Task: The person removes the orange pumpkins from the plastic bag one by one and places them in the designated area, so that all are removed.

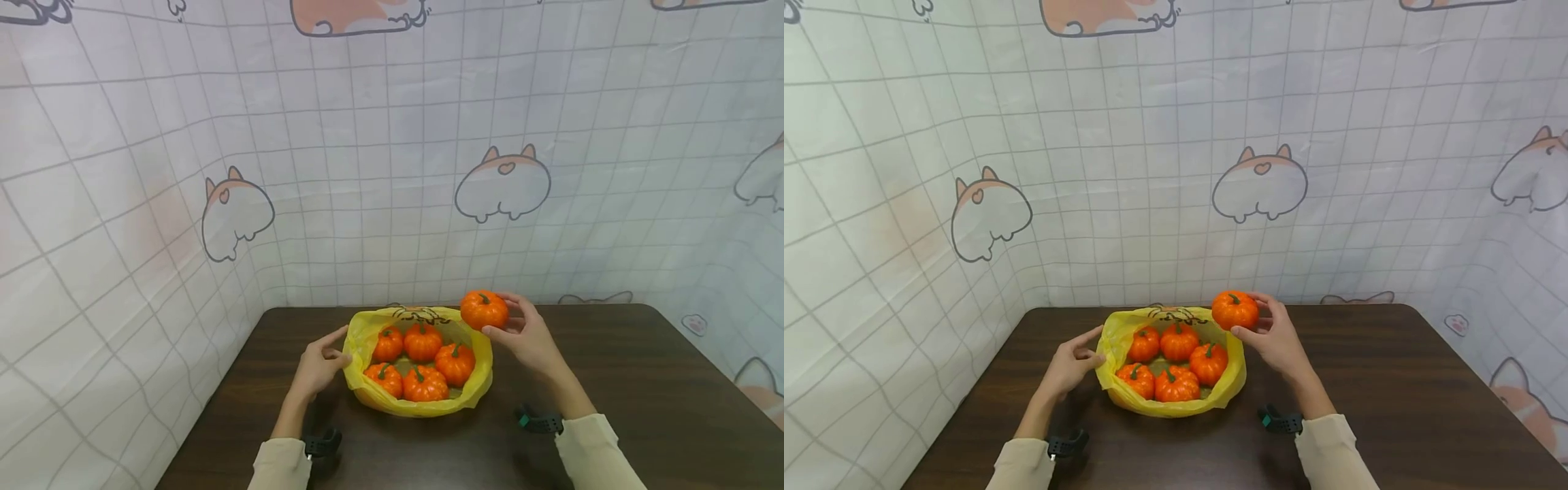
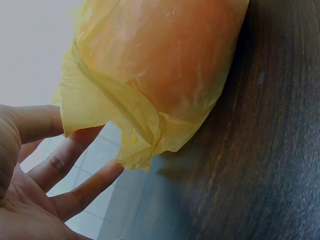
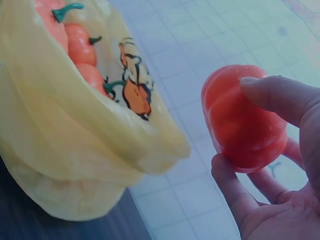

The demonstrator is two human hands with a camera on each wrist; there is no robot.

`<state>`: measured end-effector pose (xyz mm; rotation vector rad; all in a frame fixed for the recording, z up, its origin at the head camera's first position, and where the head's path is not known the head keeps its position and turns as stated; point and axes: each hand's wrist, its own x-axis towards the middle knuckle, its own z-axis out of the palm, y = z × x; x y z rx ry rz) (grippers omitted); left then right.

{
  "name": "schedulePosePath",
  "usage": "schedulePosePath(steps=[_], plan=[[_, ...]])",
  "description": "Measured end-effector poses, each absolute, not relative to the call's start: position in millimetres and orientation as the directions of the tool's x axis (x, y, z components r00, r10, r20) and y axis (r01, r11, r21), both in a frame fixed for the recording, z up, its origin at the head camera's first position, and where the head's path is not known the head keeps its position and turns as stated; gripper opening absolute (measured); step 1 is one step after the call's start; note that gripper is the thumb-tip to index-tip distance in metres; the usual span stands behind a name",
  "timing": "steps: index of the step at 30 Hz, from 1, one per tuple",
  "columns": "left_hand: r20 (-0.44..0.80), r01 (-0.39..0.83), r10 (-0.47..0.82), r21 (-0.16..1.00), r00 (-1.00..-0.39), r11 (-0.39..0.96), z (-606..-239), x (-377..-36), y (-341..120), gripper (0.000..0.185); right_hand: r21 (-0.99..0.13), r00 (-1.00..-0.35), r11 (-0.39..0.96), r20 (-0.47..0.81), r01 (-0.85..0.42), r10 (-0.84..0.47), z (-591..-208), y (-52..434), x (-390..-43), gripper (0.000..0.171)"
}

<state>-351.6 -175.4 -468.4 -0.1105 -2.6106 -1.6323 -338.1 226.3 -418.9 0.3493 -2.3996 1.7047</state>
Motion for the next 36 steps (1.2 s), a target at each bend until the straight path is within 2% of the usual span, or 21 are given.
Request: schedulePosePath(steps=[18,36], plan=[[0.083,0.087,0.028,0.895,-0.996,0.438,-466.5,-350.7,-173.6,0.057,-0.891,-0.967,0.389,0.254,-0.233,0.002,-422.3,260.5,-339.0,0.081],[0.099,0.098,0.020,0.890,-0.995,0.445,-467.6,-350.7,-174.2,0.057,-0.881,-0.968,0.431,0.245,-0.195,0.062,-453.3,276.4,-349.9,0.082]])
